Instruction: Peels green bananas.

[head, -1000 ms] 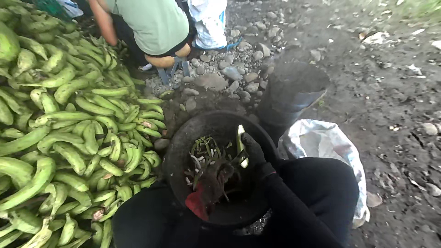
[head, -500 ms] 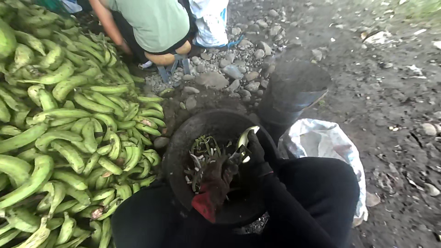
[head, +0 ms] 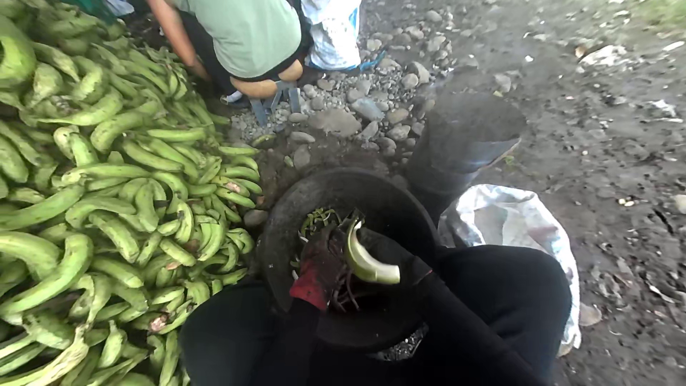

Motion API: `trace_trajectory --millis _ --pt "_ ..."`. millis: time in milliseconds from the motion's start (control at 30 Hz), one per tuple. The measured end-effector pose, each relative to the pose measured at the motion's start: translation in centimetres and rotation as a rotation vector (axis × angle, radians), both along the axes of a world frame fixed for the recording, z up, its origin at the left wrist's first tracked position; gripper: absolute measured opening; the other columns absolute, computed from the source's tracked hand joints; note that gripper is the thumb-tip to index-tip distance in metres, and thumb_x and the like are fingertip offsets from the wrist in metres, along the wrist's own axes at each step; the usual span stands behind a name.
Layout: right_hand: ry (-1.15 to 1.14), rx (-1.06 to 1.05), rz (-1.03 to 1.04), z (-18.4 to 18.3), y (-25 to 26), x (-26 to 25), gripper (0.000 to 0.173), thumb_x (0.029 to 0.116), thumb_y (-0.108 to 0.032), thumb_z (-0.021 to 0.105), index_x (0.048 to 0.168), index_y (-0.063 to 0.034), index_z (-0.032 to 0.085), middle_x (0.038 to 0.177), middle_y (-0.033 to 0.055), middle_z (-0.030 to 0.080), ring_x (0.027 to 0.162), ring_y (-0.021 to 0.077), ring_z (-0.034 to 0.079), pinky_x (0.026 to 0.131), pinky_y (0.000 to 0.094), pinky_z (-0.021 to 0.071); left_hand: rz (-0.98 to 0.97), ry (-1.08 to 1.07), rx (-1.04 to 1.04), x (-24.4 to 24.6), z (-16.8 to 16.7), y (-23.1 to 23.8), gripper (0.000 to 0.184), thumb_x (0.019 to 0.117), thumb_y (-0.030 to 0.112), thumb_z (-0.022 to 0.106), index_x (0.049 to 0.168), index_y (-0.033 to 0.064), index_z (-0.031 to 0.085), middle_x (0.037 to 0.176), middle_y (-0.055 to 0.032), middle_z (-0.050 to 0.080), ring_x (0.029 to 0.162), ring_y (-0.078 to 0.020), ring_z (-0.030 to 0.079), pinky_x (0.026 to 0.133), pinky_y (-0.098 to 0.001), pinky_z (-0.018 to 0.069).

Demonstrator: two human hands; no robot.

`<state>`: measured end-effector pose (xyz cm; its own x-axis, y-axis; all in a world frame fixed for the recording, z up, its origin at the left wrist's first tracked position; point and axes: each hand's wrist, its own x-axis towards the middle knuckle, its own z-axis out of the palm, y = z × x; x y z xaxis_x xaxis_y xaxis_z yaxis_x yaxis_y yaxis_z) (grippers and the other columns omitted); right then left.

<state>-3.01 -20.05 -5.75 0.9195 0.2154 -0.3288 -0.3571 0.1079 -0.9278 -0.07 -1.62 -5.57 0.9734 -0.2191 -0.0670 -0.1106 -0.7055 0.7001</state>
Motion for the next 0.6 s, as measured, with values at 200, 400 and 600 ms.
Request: trace_trajectory --millis 200,400,600 --pt "0.115 -0.198 -0.085 1.3 -0.5 -0.5 0.046 0.1104 -0.029 0.043 0.152 -0.0084 0.042 0.13 0.0112 0.063 0.111 0.0122 0.065 0.097 0.0326 0.0541 0.01 0.049 -0.031 0.2 0.8 -0.3 0.045 0.1078 0.043 0.046 0.14 0.0162 0.062 0.132 -0.0091 0.067 0.124 -0.0199 0.063 0.109 -0.0431 0.0481" --pt "0.135 -0.077 -0.75 1.1 -0.8 2.9 0.046 0.1117 -0.036 0.036 0.12 0.0008 0.062 0.099 0.0111 0.066 0.087 0.014 0.064 0.079 0.0335 0.0559 -0.174 -0.252 -0.127 -3.5 0.8 -1.6 0.046 0.0986 0.036 0.064 0.137 0.0099 0.064 0.12 -0.0097 0.072 0.112 -0.0199 0.069 0.101 -0.0416 0.0551" --pt "0.169 -0.33 -0.841 3.0 0.9 3.9 0.048 0.113 -0.027 0.027 0.125 0.0063 0.06 0.117 0.022 0.065 0.108 0.0253 0.063 0.095 0.042 0.0516 -0.036 -0.329 -0.042 -3.8 1.2 -2.0 0.05 0.0939 0.038 0.068 0.135 0.0097 0.065 0.119 -0.0153 0.071 0.111 -0.0298 0.068 0.098 -0.0492 0.0543"
